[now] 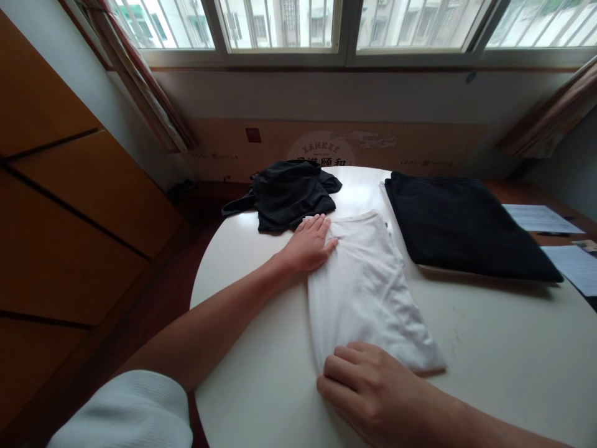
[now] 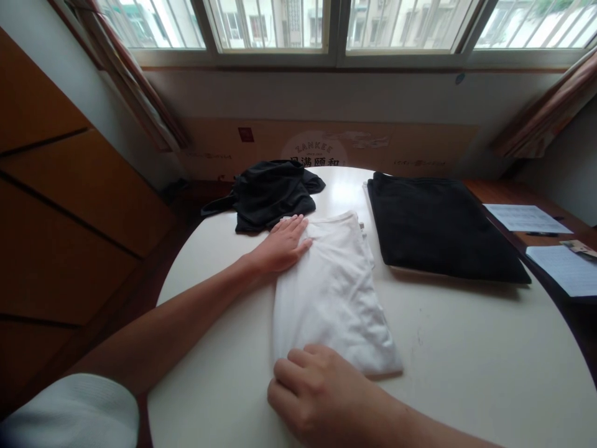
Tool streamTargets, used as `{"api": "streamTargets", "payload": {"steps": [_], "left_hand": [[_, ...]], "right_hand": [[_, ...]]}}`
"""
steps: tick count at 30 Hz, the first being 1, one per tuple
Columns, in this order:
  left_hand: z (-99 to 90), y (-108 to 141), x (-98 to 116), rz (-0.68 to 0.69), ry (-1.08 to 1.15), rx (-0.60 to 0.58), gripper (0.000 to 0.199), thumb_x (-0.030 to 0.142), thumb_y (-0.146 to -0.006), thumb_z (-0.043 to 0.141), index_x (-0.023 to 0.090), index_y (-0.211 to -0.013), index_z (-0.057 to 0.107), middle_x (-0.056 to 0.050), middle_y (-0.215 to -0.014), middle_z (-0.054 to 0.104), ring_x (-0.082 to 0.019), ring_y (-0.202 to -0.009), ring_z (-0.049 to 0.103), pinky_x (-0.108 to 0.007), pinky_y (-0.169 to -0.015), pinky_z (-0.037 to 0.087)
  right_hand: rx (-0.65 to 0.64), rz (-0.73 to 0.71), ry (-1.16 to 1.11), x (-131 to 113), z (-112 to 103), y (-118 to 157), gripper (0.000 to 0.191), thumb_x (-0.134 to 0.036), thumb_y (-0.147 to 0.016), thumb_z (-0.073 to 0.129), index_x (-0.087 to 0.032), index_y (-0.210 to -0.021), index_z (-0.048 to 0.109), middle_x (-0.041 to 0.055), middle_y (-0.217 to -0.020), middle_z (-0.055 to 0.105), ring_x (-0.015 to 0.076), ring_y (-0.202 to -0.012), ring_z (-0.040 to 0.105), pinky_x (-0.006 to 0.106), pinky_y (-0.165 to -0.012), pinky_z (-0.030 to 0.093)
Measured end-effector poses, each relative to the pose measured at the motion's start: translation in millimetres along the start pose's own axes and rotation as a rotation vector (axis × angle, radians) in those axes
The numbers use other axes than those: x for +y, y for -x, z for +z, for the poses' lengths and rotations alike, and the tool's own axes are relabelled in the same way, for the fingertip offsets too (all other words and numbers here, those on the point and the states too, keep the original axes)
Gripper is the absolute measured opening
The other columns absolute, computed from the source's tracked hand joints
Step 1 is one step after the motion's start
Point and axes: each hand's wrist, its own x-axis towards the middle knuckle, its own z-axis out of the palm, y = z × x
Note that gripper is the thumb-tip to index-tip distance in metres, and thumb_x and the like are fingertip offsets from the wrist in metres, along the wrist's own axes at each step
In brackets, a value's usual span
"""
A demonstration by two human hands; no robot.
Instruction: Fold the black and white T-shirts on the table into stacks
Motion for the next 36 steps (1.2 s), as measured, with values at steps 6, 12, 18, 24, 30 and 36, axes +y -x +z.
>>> {"api": "streamTargets", "payload": {"steps": [6, 12, 18, 24, 30, 36], "left_hand": [[0.9, 0, -1, 0.01, -0.025, 0.019, 0.071, 0.05, -0.109, 0.028, 0.007, -0.165, 0.032, -0.019, -0.176, 0.024, -0.029, -0.165, 0.018, -0.046, -0.134, 0.013], [-0.6, -1, 0, 0.004, -0.028, 0.009, 0.071, 0.05, -0.11, 0.029, 0.006, -0.166, 0.031, -0.019, -0.176, 0.024, -0.03, -0.165, 0.018, -0.048, -0.134, 0.014], [-1.1, 0, 2, -0.002, -0.037, 0.007, 0.073, 0.051, -0.109, 0.027, 0.005, -0.166, 0.031, -0.019, -0.176, 0.023, -0.03, -0.165, 0.018, -0.048, -0.134, 0.014], [-2.5, 1, 7, -0.003, -0.059, 0.006, 0.073, 0.052, -0.109, 0.028, 0.006, -0.166, 0.031, -0.02, -0.175, 0.025, -0.031, -0.165, 0.021, -0.049, -0.134, 0.016], [-14.9, 41, 58, 0.064, -0.114, 0.045, 0.069, 0.04, -0.11, 0.03, 0.0, -0.165, 0.031, -0.024, -0.175, 0.023, -0.033, -0.165, 0.017, -0.05, -0.134, 0.014], [-9.7, 139, 115, 0.551, 0.064, -0.1, 0.078, 0.058, -0.107, 0.041, 0.005, -0.165, 0.037, -0.022, -0.17, 0.036, -0.037, -0.159, 0.034, -0.052, -0.131, 0.025]], "right_hand": [[0.108, 0.317, 0.149, 28, -33, 13, 0.023, -0.014, -0.106, 0.045, -0.019, -0.091, 0.062, 0.0046, -0.081, 0.063, 0.0209, -0.075, 0.057, 0.035, -0.068, 0.04], [-0.06, 0.549, 0.243, 26, -46, 70, 0.01, -0.025, -0.104, 0.054, -0.021, -0.1, 0.061, 0.0046, -0.088, 0.064, 0.0208, -0.072, 0.064, 0.033, -0.062, 0.05], [0.095, 0.458, 0.266, 10, -49, 107, 0.029, -0.008, -0.102, 0.048, -0.021, -0.123, 0.063, 0.0093, -0.111, 0.071, 0.0221, -0.099, 0.071, 0.033, -0.085, 0.06], [-0.005, 0.531, 0.136, 5, -62, 107, 0.028, -0.015, -0.105, 0.046, -0.026, -0.092, 0.068, 0.0036, -0.081, 0.068, 0.0177, -0.065, 0.065, 0.028, -0.059, 0.055], [0.062, 0.518, 0.195, 32, -77, 60, 0.029, -0.017, -0.104, 0.048, -0.021, -0.122, 0.069, 0.0112, -0.111, 0.075, 0.0265, -0.101, 0.074, 0.041, -0.088, 0.063], [0.019, 0.568, 0.153, 126, -58, 31, 0.051, -0.028, -0.107, 0.046, -0.012, -0.154, 0.052, 0.0217, -0.156, 0.057, 0.0346, -0.148, 0.053, 0.057, -0.121, 0.045]]}}
